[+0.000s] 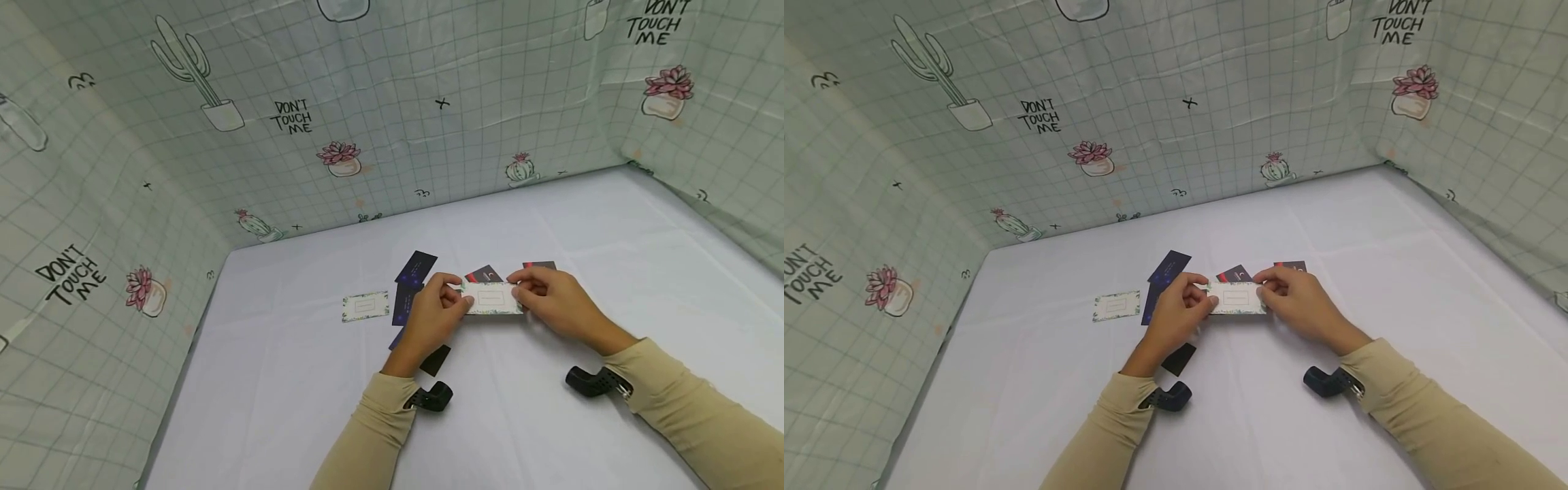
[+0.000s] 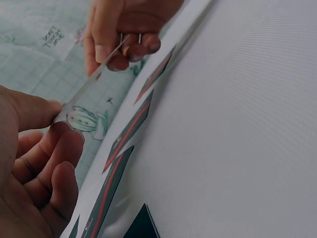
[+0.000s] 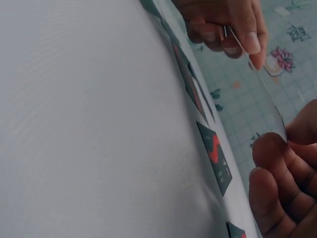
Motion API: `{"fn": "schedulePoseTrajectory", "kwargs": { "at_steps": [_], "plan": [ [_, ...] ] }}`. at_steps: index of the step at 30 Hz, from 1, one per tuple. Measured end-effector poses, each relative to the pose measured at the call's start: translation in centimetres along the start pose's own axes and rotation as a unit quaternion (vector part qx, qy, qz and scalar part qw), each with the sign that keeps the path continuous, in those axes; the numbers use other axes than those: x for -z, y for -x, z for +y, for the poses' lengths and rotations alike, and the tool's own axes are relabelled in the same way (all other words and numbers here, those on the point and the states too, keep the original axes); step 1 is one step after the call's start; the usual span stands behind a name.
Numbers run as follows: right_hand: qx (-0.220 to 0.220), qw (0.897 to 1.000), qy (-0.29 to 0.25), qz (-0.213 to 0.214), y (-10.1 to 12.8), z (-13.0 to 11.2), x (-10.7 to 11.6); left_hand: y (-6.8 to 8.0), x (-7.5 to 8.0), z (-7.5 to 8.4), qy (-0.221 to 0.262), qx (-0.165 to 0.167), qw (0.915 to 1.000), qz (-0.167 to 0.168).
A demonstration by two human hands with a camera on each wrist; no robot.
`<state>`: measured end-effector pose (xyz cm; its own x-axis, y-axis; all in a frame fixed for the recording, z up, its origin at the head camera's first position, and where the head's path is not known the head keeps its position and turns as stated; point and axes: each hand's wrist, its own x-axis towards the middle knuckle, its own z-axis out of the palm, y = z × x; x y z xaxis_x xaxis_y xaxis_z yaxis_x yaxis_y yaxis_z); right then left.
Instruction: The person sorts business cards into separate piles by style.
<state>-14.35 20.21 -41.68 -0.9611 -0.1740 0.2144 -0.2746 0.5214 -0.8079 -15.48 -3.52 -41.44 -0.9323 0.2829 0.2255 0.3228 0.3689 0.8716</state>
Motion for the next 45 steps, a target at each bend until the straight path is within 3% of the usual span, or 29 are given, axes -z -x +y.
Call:
{"fn": "schedulePoseTrajectory", "kwargs": {
  "at_steps": [6, 12, 28, 39, 45],
  "plan": [
    [-0.004, 1.000, 0.017, -0.008, -1.0, -0.7, -0.4, 0.0, 0.5, -0.2, 0.016, 0.025, 0.9995, 0.009],
    [-0.013, 1.000, -0.008, -0.024, -2.1, -1.5, -0.9, 0.0, 1.4, -0.5, 0.038, 0.030, 0.9985, 0.024],
    [-0.033, 0.996, -0.043, -0.067, -5.1, -2.8, -3.3, 0.6, 4.4, -1.8, 0.035, 0.053, 0.9964, 0.056],
    [0.006, 0.993, -0.048, -0.106, -6.6, -3.4, -4.8, 1.2, 6.2, -2.6, 0.035, 0.068, 0.9938, 0.081],
    [-0.001, 0.989, -0.069, -0.128, -7.5, -4.2, -6.1, 1.5, 7.4, -3.0, 0.056, 0.073, 0.9892, 0.114]
  ]
}}
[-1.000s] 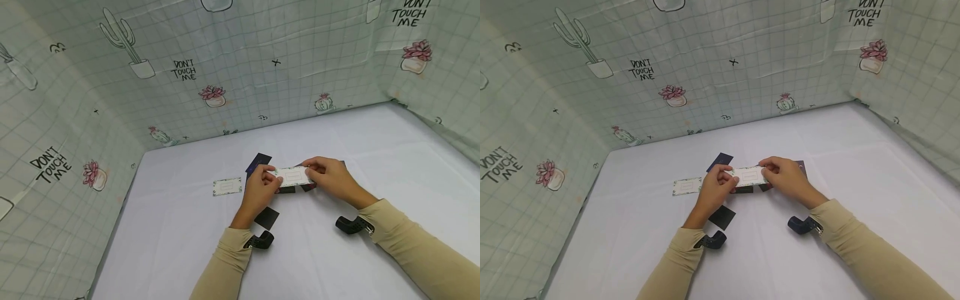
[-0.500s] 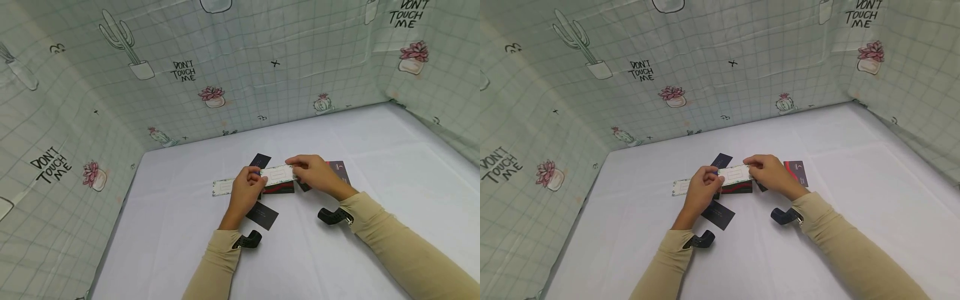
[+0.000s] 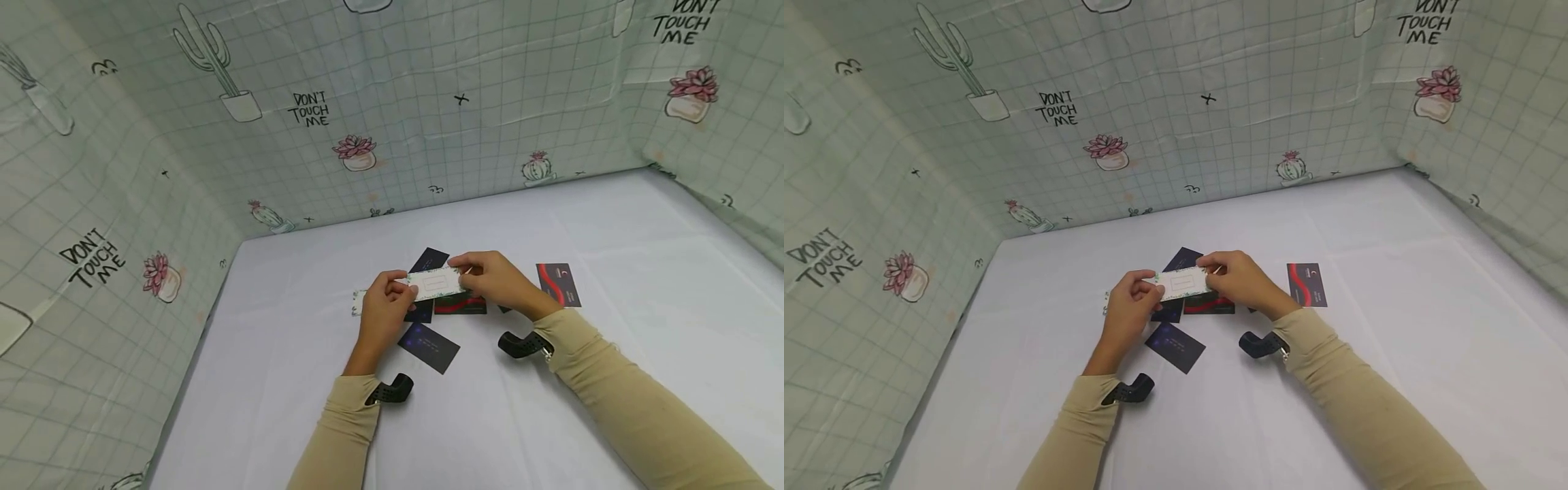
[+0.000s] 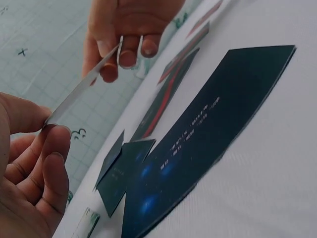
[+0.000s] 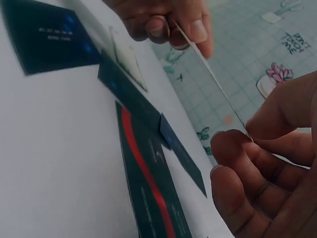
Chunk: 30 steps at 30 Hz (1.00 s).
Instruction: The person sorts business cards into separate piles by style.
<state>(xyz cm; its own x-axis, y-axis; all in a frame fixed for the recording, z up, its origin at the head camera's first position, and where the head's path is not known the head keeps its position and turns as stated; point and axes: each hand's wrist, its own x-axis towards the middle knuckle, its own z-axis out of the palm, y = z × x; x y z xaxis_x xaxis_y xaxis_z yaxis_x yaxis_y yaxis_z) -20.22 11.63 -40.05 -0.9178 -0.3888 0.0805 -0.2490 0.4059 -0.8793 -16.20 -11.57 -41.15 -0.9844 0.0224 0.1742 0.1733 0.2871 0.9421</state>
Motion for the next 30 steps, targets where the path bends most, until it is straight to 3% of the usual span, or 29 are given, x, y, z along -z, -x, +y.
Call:
{"fn": "schedulePoseTrajectory", "kwargs": {
  "at_steps": [16, 30],
  "plan": [
    [0.009, 1.000, -0.011, -0.026, -1.9, -0.7, -2.2, 0.0, 2.2, -1.2, 0.025, 0.018, 0.9982, 0.051],
    [-0.001, 0.998, -0.048, -0.041, -3.5, -1.1, -3.5, -0.1, 4.0, -1.3, -0.004, 0.050, 0.9967, 0.064]
  ]
}}
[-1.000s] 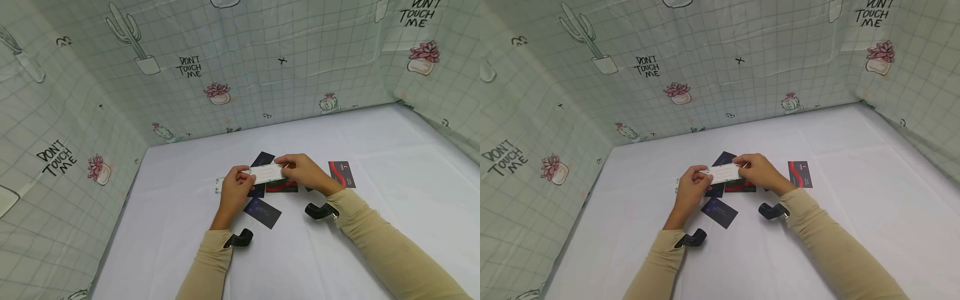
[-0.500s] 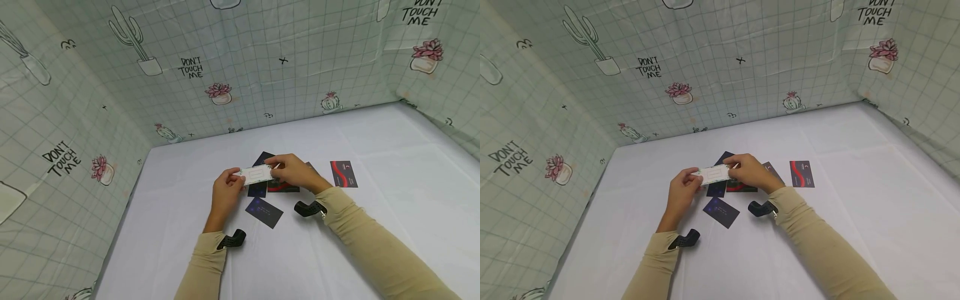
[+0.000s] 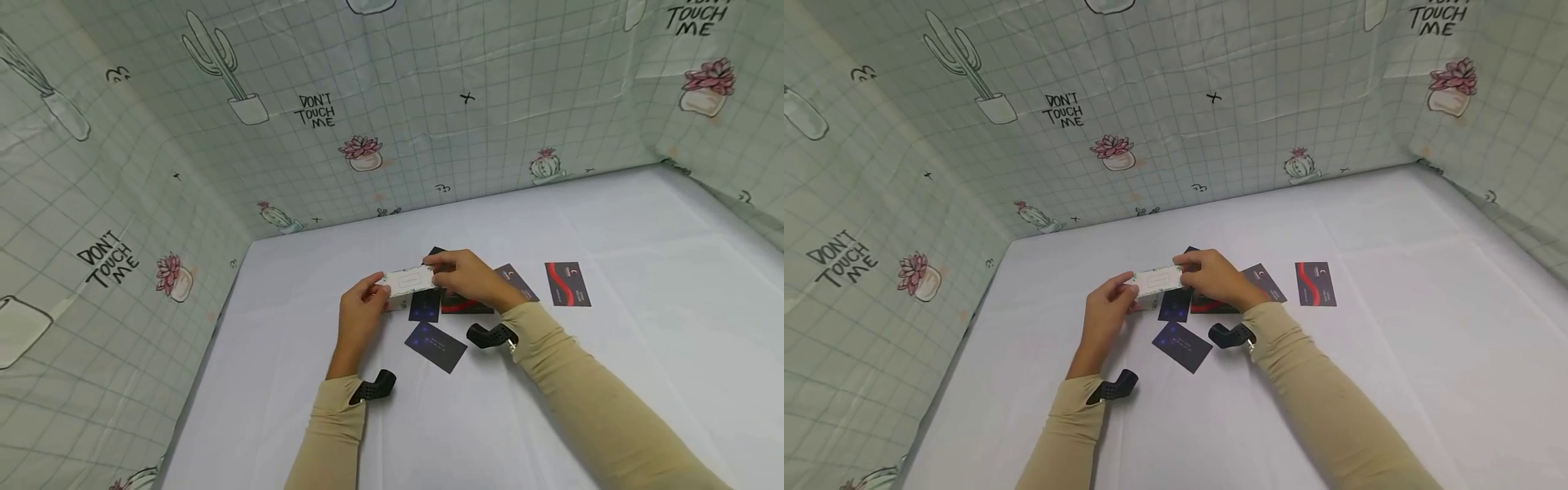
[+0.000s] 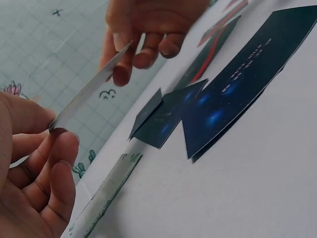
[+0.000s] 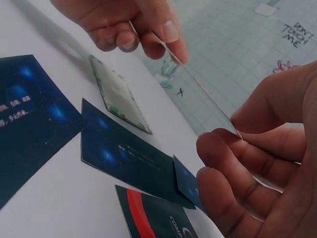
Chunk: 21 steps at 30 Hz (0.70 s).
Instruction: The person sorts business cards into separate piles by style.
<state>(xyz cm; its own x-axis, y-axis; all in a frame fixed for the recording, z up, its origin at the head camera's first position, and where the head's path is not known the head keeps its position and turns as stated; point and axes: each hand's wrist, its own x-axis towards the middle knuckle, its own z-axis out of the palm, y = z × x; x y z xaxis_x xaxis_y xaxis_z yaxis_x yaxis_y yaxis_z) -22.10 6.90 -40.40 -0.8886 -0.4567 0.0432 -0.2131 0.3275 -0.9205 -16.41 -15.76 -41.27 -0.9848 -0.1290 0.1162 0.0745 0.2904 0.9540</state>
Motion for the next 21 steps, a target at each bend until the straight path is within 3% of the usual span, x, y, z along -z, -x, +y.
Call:
{"fn": "schedulePoseTrajectory", "kwargs": {
  "at_steps": [10, 15, 21],
  "plan": [
    [0.012, 0.999, -0.050, -0.003, -1.1, 0.4, -1.1, -0.3, 0.6, -0.3, -0.007, 0.004, 0.9999, -0.012],
    [0.006, 0.996, -0.087, 0.023, -0.8, 0.2, -1.9, -0.4, 1.1, -0.5, -0.003, 0.010, 0.9999, -0.009],
    [0.003, 0.995, -0.085, 0.049, -0.9, 0.3, -3.1, -0.4, 2.1, -0.2, -0.010, 0.021, 0.9997, -0.007]
  ]
}}
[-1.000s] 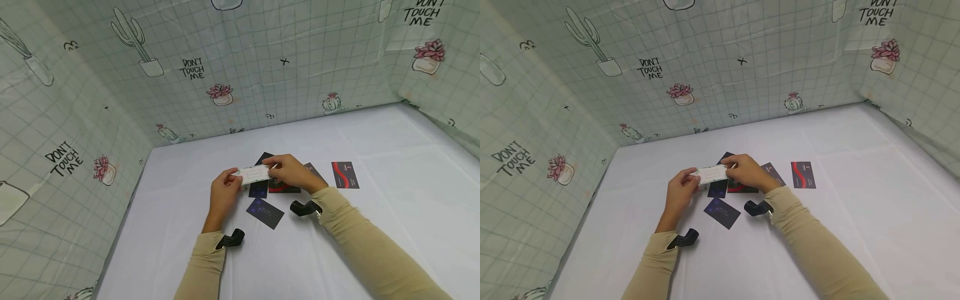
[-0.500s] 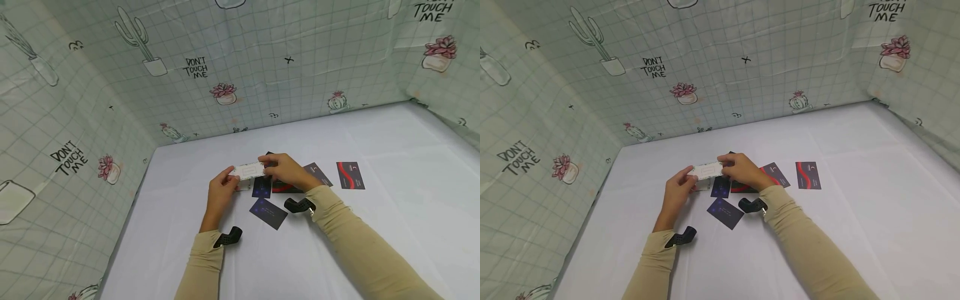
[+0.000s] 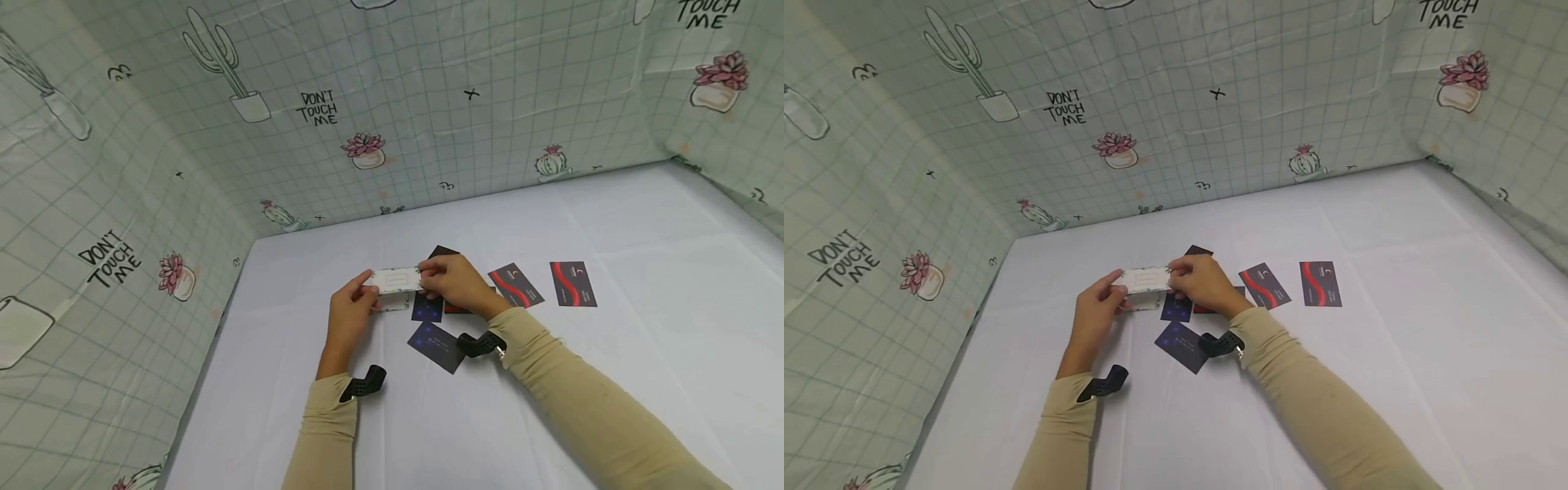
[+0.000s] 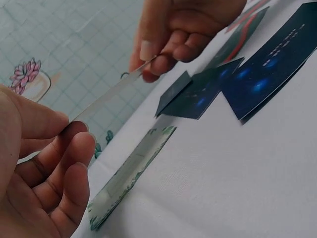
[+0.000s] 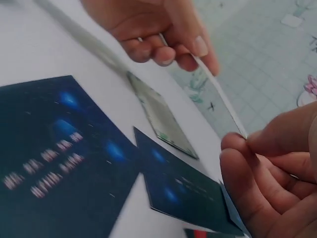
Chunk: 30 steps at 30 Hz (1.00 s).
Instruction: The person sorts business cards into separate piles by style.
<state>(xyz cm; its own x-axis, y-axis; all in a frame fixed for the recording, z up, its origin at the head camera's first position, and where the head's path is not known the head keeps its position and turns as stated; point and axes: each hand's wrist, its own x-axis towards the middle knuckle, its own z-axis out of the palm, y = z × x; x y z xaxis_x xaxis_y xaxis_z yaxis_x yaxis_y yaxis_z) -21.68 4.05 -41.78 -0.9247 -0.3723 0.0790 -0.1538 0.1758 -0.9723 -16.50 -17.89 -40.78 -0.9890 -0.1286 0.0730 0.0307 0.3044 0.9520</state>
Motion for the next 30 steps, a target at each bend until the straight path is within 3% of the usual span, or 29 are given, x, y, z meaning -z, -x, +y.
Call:
{"fn": "schedulePoseTrajectory", "kwargs": {
  "at_steps": [7, 16, 24, 30],
  "plan": [
    [0.020, 0.999, 0.016, 0.023, -0.1, -0.3, -1.3, -0.2, 0.7, -0.5, -0.006, 0.005, 0.9996, 0.026],
    [-0.005, 1.000, 0.027, 0.009, -0.4, -0.6, -1.5, -0.6, 0.8, -0.8, -0.007, 0.011, 0.9994, 0.032],
    [-0.008, 0.998, 0.062, -0.004, -0.5, -0.2, -2.5, -0.2, 1.0, -0.8, -0.125, 0.028, 0.9888, 0.076],
    [0.004, 0.995, 0.095, 0.004, -0.8, 0.3, -3.0, -0.4, 0.8, -1.0, -0.148, 0.009, 0.9836, 0.103]
  ]
}}
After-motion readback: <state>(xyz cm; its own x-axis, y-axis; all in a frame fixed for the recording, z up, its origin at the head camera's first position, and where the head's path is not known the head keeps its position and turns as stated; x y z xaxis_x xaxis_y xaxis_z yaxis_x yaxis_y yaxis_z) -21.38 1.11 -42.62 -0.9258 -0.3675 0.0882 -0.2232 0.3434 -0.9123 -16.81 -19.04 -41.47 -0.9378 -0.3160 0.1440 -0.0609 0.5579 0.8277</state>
